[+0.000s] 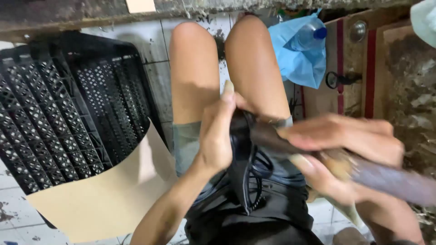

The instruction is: Attaching a sole and heel to a shoe and trimming excess material using a knife and hammer in a workshop.

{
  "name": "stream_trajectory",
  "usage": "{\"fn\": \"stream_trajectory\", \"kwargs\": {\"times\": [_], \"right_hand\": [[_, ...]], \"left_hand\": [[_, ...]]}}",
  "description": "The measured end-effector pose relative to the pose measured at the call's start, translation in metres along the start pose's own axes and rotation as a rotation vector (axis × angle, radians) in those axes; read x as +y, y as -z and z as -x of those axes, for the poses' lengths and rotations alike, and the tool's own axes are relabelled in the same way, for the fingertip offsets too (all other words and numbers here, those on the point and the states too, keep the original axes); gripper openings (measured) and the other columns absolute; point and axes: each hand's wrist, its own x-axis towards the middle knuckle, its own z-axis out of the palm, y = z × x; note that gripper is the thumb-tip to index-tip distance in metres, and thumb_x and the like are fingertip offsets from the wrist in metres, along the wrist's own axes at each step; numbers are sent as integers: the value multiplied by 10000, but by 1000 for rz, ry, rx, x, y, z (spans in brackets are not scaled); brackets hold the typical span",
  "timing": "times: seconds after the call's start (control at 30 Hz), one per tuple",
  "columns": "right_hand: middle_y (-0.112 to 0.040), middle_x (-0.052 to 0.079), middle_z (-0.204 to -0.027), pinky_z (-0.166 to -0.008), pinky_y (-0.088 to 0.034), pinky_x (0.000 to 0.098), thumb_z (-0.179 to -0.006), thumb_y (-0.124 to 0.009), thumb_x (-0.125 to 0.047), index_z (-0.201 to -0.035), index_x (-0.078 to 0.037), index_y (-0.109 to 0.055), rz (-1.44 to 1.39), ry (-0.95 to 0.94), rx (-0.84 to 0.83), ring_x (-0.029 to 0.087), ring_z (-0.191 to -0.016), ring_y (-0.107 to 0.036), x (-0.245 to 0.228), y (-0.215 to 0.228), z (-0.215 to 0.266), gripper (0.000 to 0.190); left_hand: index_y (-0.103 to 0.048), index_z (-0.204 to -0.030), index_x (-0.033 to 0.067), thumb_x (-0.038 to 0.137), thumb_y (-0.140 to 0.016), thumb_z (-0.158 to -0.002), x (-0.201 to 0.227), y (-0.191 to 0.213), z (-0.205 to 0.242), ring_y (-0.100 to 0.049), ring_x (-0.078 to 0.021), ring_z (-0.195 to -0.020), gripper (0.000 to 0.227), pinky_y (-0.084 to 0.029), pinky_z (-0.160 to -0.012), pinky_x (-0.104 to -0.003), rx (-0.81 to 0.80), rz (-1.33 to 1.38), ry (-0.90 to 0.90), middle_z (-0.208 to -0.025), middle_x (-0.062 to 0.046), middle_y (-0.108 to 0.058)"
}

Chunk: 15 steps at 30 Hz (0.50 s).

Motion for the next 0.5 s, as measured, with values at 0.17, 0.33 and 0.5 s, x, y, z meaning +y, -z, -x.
{"fn": "stream_trajectory", "kwargs": {"times": [0.17, 0.33, 0.5], "right_hand": [[-652, 148, -844, -310, -416, 134, -767, -539, -142, -816, -33, -559, -192, -77, 54, 37, -388, -569, 43, -1, 5, 121], [-655, 77, -791, -619, -485, 190, -763, -595, -113, -785, -28, -627, 10, -249, 2, 114, -675, -641, 39, -26, -7, 93], [-650, 126, -866, -652, -524, 204, -760, -600, -75, -811, -17, -599, -67, -257, -7, 150, -718, -657, 52, -29, -5, 77]], "left_hand": [[-574, -638, 0, 413, -324, -852, -27, 3, -19, -520, -181, -426, 528, -444, -405, -255, 117, 364, 282, -533, -127, -540], [-587, -557, 63, 430, -309, -853, -52, -3, -31, -505, -111, -612, 547, -376, -633, -230, 185, 156, 292, -579, -23, -556], [-609, -604, 56, 458, -248, -844, -69, 1, -39, -505, -109, -644, 591, -364, -657, -229, 142, 165, 262, -610, -34, -579]]}}
